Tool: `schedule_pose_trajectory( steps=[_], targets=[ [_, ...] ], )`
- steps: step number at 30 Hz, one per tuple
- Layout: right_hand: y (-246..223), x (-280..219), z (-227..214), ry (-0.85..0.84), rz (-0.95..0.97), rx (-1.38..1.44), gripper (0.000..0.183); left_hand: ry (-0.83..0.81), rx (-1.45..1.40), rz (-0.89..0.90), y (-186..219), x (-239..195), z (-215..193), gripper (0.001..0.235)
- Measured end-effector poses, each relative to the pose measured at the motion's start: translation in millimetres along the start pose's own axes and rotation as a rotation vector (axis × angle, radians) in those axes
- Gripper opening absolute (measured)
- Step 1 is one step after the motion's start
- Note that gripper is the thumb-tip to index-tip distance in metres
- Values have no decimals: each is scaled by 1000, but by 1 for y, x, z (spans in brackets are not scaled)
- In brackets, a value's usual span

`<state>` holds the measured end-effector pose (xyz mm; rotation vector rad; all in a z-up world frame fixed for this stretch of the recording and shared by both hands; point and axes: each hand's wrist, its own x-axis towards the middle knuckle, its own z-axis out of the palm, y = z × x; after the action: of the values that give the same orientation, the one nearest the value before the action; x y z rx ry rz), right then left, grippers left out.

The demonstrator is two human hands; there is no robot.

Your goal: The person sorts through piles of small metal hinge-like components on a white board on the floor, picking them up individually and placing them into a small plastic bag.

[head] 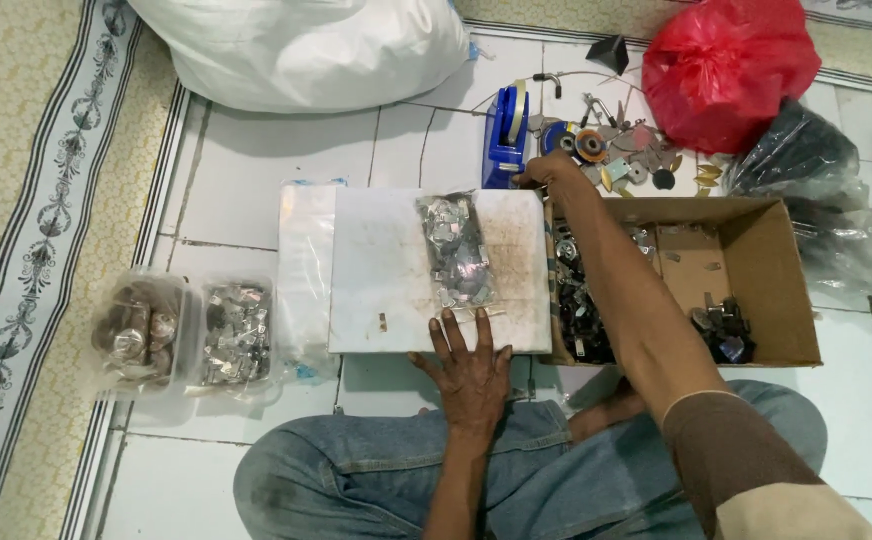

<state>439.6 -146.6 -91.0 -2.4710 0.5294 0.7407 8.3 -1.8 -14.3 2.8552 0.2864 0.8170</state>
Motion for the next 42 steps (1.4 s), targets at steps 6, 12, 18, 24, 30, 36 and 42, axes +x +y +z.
schedule_pose_trajectory(
  steps=[6,12,18,24,30,36,42],
  targets=[
    [-10,-28,-5,10,-30,-15,74,10,17,11,-1,-2,3,73],
    [8,16,21,175,-75,208,37,4,-7,24,-1,2,-7,72],
    [14,25,31,142,-149,97,26,35,-23,31,-2,1,-4,72],
    [19,-52,-31,42,-538,43,38,51,-67,18,-1,0,-3,70],
    [28,-280,-53,55,-806,515,25,89,-25,18,-1,0,-4,72],
    [71,-330,31,-170,-687,582,29,64,-87,5,-1,-7,3,74],
    [63,-351,55,-8,-733,357,26,72,-73,5,-1,-8,7,75]
  ],
)
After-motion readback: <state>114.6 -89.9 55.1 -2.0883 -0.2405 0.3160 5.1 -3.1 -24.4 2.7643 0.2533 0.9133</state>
